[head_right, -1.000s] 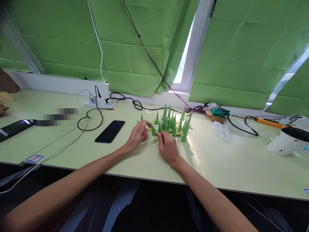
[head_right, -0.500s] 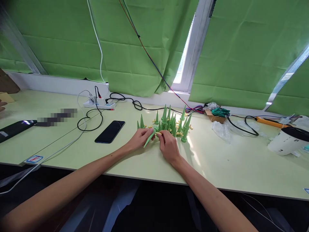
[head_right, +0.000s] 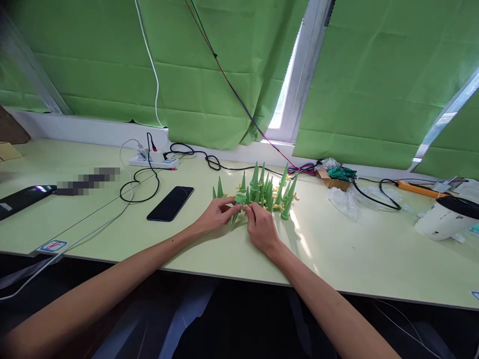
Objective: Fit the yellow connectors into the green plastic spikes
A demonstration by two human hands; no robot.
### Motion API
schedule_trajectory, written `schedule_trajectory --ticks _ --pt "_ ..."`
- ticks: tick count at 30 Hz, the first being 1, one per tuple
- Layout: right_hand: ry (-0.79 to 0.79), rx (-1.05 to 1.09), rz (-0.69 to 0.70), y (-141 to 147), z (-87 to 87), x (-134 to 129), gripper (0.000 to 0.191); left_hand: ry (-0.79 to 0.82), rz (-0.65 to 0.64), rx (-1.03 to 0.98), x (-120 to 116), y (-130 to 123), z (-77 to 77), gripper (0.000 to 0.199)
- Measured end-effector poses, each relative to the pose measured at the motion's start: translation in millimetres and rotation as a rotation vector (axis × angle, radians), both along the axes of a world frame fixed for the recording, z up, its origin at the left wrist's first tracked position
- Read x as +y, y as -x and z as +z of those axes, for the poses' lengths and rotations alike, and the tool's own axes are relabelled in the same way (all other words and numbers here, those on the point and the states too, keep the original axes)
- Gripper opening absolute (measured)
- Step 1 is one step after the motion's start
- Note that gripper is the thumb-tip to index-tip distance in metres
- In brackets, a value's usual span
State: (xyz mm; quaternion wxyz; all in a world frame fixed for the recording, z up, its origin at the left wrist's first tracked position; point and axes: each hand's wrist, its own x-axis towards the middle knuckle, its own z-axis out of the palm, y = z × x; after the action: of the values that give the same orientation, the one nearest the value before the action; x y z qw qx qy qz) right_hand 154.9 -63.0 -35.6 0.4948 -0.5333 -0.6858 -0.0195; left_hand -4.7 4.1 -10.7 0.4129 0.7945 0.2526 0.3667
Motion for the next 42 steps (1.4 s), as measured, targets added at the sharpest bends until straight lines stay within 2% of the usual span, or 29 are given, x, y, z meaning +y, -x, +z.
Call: schedule_trajectory --ticks 7,17,21,25,29,33,42 --pt "0.001 0.013 0.003 0 0.3 -1 0.033 0.005 -0.054 -0.020 -1 0 3.3 0.036" --pt "-0.046 0.058 -0.007 3 3.2 -4 0.025 -0.004 0.046 -0.044 -1 -2 0.5 0.029" --pt "-0.058 0.064 0.021 3 3.7 -4 0.023 0.148 -0.002 -0.069 6 -1 -2.3 0.029" --pt "-0.080 0.038 0.054 3 5.1 -4 0.020 0.401 -0.069 -0.073 11 -4 -4.7 0.046" --pt "-0.094 0.010 0.069 3 6.4 -5 0.017 0.583 -0.144 -0.116 11 -5 -3.5 0.051" --pt "-0.092 0.015 0.075 4 6.0 -6 0.016 0.655 -0.188 -0.120 12 -4 -3.2 0.052" --pt "-0.094 0.035 0.093 4 4.1 -6 0.016 0.665 -0.242 -0.126 12 -2 -2.4 0.048"
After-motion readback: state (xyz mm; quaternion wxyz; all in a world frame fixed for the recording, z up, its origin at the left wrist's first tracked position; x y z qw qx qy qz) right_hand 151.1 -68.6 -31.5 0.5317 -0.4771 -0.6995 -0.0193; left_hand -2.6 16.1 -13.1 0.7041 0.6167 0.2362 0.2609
